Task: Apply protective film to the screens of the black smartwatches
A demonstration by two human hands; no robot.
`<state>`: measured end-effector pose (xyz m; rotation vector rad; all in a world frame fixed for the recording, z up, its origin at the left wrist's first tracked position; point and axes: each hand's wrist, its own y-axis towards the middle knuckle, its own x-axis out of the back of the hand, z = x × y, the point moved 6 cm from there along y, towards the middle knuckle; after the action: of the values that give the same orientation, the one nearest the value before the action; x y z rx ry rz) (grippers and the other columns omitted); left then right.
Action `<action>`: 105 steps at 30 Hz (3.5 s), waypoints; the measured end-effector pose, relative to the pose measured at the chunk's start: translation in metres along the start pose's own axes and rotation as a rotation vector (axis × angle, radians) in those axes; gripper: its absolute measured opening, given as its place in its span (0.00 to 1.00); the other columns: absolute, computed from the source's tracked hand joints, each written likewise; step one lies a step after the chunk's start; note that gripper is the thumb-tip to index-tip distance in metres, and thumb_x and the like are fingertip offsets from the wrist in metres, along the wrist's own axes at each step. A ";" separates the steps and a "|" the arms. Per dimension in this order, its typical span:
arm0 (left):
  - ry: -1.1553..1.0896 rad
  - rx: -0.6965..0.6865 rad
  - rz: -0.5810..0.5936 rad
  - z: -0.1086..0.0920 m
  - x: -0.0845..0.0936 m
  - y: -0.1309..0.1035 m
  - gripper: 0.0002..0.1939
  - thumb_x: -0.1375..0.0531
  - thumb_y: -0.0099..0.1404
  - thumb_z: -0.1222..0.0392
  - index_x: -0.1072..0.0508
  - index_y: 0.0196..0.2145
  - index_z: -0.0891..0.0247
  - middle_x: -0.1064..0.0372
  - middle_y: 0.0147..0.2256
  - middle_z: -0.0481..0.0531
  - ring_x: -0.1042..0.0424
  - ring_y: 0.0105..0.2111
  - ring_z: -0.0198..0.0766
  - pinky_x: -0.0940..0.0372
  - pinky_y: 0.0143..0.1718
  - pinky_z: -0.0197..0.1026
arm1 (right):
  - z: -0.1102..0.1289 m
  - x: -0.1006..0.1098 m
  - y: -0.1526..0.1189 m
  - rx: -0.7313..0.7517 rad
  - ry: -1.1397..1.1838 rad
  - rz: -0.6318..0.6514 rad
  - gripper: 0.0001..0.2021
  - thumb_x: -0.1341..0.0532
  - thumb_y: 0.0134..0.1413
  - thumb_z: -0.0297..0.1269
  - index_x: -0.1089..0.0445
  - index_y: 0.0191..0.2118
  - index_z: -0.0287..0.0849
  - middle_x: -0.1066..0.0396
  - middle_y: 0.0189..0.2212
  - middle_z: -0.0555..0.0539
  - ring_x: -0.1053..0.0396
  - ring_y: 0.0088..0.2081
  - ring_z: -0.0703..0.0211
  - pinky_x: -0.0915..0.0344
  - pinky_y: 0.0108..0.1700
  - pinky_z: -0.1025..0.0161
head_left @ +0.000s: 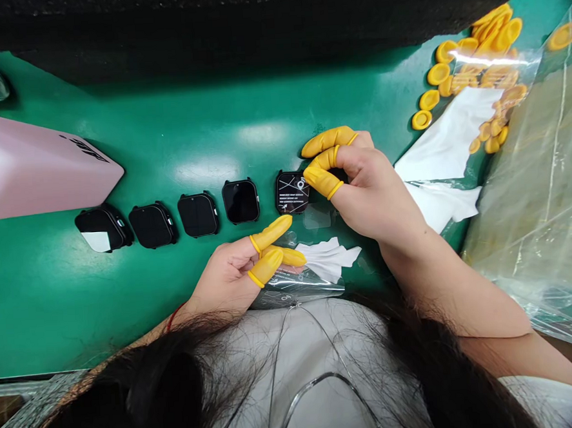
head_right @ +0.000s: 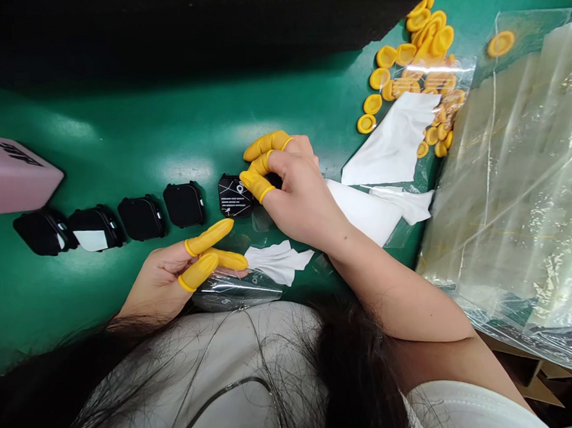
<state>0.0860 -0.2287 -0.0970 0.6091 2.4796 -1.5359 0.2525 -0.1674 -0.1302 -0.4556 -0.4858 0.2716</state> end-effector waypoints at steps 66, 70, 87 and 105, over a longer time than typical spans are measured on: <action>-0.006 0.011 0.004 0.008 0.002 -0.001 0.27 0.41 0.69 0.59 0.39 0.63 0.65 0.22 0.39 0.54 0.22 0.38 0.35 0.28 0.43 0.32 | 0.000 -0.002 -0.001 -0.022 -0.027 0.012 0.07 0.40 0.58 0.35 0.31 0.29 0.44 0.30 0.46 0.47 0.38 0.53 0.47 0.44 0.58 0.41; 0.011 0.023 0.003 0.010 0.003 -0.002 0.28 0.41 0.69 0.56 0.39 0.64 0.64 0.23 0.39 0.55 0.22 0.38 0.38 0.28 0.44 0.35 | 0.000 -0.002 -0.001 -0.012 -0.042 0.005 0.06 0.39 0.58 0.35 0.31 0.29 0.44 0.29 0.46 0.47 0.38 0.53 0.46 0.42 0.57 0.41; -0.129 -0.063 0.044 0.008 0.000 -0.003 0.25 0.40 0.68 0.64 0.37 0.62 0.63 0.23 0.40 0.52 0.22 0.38 0.32 0.29 0.43 0.28 | 0.003 0.006 -0.001 0.026 -0.013 -0.172 0.10 0.46 0.63 0.30 0.29 0.34 0.45 0.27 0.41 0.47 0.33 0.48 0.54 0.38 0.57 0.52; -0.052 -0.037 0.038 0.003 0.000 -0.001 0.20 0.41 0.68 0.64 0.32 0.57 0.67 0.22 0.37 0.51 0.22 0.37 0.31 0.29 0.42 0.28 | -0.002 0.007 -0.001 0.113 0.026 -0.130 0.09 0.46 0.65 0.33 0.28 0.38 0.44 0.28 0.42 0.45 0.33 0.49 0.52 0.38 0.56 0.48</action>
<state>0.0855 -0.2320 -0.0982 0.5990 2.4372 -1.4703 0.2590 -0.1662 -0.1285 -0.3159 -0.4705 0.1665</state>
